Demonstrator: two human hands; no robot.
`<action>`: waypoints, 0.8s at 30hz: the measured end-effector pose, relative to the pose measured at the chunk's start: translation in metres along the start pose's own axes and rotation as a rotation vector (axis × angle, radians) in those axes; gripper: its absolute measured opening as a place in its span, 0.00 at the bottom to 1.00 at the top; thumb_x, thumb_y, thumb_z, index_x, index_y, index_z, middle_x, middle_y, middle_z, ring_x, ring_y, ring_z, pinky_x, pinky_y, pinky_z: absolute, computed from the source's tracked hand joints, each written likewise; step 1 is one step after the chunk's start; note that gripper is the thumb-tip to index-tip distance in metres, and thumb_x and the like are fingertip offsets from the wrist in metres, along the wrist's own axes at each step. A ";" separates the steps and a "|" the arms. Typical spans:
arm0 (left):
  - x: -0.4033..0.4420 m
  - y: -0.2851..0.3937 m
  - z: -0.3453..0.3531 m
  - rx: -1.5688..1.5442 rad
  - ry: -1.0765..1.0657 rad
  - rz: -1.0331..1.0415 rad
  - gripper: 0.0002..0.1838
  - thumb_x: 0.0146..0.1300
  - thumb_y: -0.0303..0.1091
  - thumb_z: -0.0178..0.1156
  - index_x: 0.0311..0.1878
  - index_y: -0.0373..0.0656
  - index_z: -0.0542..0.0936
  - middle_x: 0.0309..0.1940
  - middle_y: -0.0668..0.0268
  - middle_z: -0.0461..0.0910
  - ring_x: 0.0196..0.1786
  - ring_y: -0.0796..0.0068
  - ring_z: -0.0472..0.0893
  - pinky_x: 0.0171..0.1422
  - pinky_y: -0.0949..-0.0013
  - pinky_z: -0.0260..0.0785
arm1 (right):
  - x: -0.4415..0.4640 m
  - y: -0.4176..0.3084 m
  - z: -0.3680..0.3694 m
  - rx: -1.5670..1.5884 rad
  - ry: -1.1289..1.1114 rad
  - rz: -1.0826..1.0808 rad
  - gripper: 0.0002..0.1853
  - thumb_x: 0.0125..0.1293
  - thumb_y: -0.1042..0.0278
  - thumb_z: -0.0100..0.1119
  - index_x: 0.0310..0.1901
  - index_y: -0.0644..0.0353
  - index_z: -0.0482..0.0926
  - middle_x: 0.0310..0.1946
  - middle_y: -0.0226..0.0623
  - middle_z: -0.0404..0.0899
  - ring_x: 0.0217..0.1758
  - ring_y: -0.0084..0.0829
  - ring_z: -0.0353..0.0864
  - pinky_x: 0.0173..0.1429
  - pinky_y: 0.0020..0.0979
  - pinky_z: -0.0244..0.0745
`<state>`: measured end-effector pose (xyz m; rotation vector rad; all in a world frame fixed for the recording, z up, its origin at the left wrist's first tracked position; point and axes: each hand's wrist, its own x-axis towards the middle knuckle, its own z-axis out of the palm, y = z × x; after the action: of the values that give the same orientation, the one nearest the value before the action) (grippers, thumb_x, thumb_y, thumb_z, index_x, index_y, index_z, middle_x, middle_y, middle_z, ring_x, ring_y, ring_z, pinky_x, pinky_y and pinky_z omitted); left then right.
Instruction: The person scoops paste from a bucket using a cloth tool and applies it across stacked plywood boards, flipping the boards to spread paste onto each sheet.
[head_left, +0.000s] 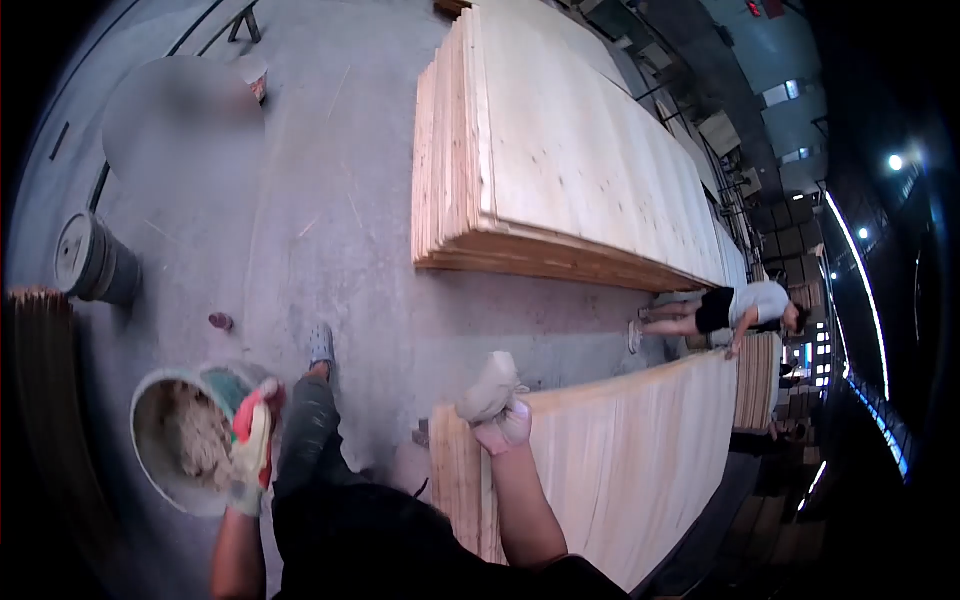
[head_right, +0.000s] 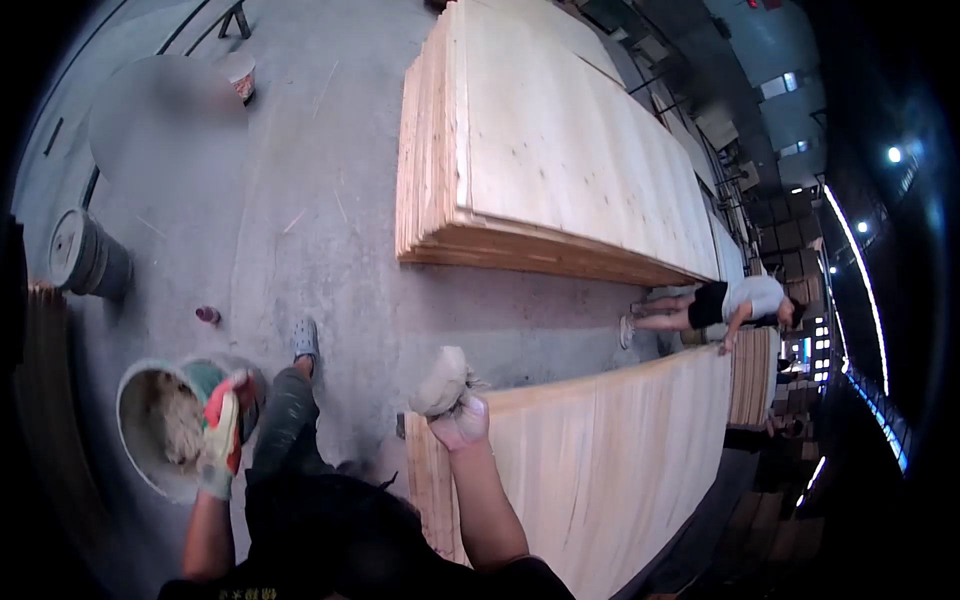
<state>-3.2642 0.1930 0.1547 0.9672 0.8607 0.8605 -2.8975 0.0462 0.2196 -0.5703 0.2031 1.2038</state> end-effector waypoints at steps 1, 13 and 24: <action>0.062 0.018 0.006 0.143 0.094 -0.007 0.21 0.80 0.40 0.48 0.67 0.38 0.73 0.63 0.59 0.78 0.66 0.65 0.76 0.72 0.62 0.65 | 0.046 -0.007 0.028 0.017 0.049 -0.019 0.15 0.74 0.66 0.50 0.59 0.51 0.77 0.59 0.35 0.79 0.64 0.38 0.78 0.71 0.52 0.72; 0.674 0.231 0.108 0.434 -0.134 0.244 0.19 0.80 0.37 0.48 0.63 0.34 0.75 0.60 0.58 0.79 0.63 0.66 0.77 0.72 0.64 0.65 | 0.477 -0.086 0.234 0.183 -0.121 -0.180 0.21 0.70 0.67 0.55 0.64 0.56 0.72 0.58 0.36 0.78 0.63 0.35 0.78 0.70 0.42 0.74; 0.954 0.218 -0.106 0.200 0.429 -0.554 0.21 0.68 0.54 0.62 0.60 0.59 0.77 0.42 0.79 0.79 0.36 0.81 0.73 0.37 0.74 0.60 | 0.916 -0.183 0.471 0.129 -0.230 -0.131 0.18 0.75 0.66 0.49 0.64 0.53 0.71 0.56 0.32 0.78 0.59 0.30 0.79 0.63 0.38 0.76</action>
<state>-3.0267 1.1476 0.1173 0.6617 1.5206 0.5077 -2.4678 0.9989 0.2683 -0.3244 0.0471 1.1099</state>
